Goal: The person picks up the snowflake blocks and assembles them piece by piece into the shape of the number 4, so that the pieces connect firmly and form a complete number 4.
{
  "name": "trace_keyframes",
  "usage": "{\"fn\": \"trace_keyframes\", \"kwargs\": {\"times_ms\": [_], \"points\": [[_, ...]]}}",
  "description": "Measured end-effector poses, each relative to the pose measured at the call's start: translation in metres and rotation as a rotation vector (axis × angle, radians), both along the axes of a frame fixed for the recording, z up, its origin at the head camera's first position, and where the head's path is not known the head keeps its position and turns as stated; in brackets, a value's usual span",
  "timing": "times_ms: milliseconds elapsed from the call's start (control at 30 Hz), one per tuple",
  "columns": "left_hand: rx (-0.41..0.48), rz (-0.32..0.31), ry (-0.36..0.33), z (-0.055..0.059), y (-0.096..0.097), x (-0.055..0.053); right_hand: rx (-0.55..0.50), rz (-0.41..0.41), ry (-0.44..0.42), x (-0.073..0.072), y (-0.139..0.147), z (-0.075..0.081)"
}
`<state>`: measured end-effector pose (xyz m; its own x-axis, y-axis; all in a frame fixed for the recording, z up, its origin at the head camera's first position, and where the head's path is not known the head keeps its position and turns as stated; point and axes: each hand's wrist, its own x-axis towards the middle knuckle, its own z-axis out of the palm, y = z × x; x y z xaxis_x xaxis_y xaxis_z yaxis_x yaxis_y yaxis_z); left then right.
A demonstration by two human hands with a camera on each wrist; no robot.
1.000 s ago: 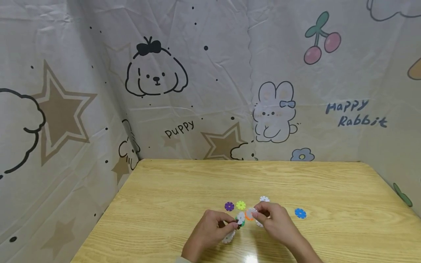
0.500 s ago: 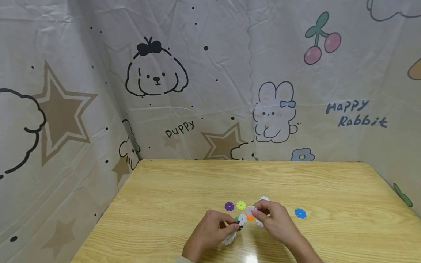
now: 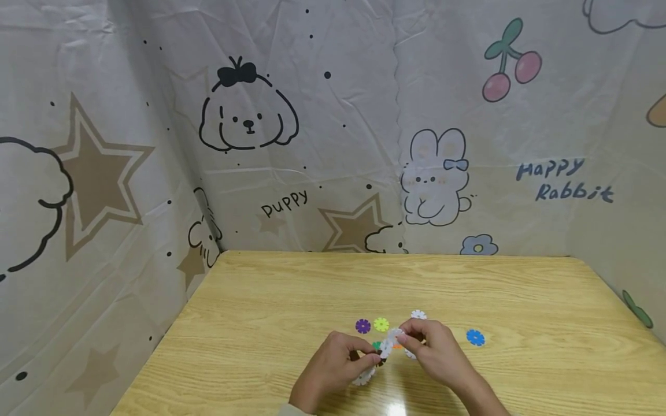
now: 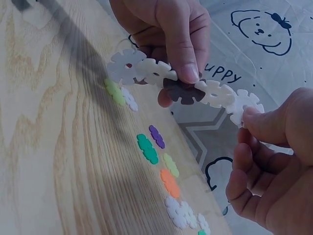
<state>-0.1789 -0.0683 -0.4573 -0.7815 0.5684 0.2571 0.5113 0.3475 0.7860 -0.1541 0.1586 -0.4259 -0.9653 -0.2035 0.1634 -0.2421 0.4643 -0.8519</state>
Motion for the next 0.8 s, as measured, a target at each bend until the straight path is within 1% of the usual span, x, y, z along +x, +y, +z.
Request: {"fn": "trace_keyframes", "kwargs": {"times_ms": [167, 400, 567, 700, 800], "points": [[0.0, -0.001, 0.029, 0.0001, 0.0015, 0.0008, 0.032, -0.015, 0.018, 0.0016, 0.0004, -0.0007], [0.033, 0.006, 0.107, -0.0024, 0.0044, 0.0031, 0.036, -0.052, 0.029, 0.0054, -0.0015, -0.0024], [0.059, 0.014, 0.145, -0.0046, 0.0065, 0.0043, 0.053, -0.074, 0.038, 0.0062, -0.0032, -0.0036], [0.046, 0.022, 0.138, -0.0038, 0.0072, 0.0048, 0.066, -0.077, 0.049, 0.0066, -0.0041, -0.004], [0.014, 0.031, 0.093, -0.0023, 0.006, 0.0051, 0.074, -0.066, 0.039, 0.0069, -0.0042, -0.0039]]}}
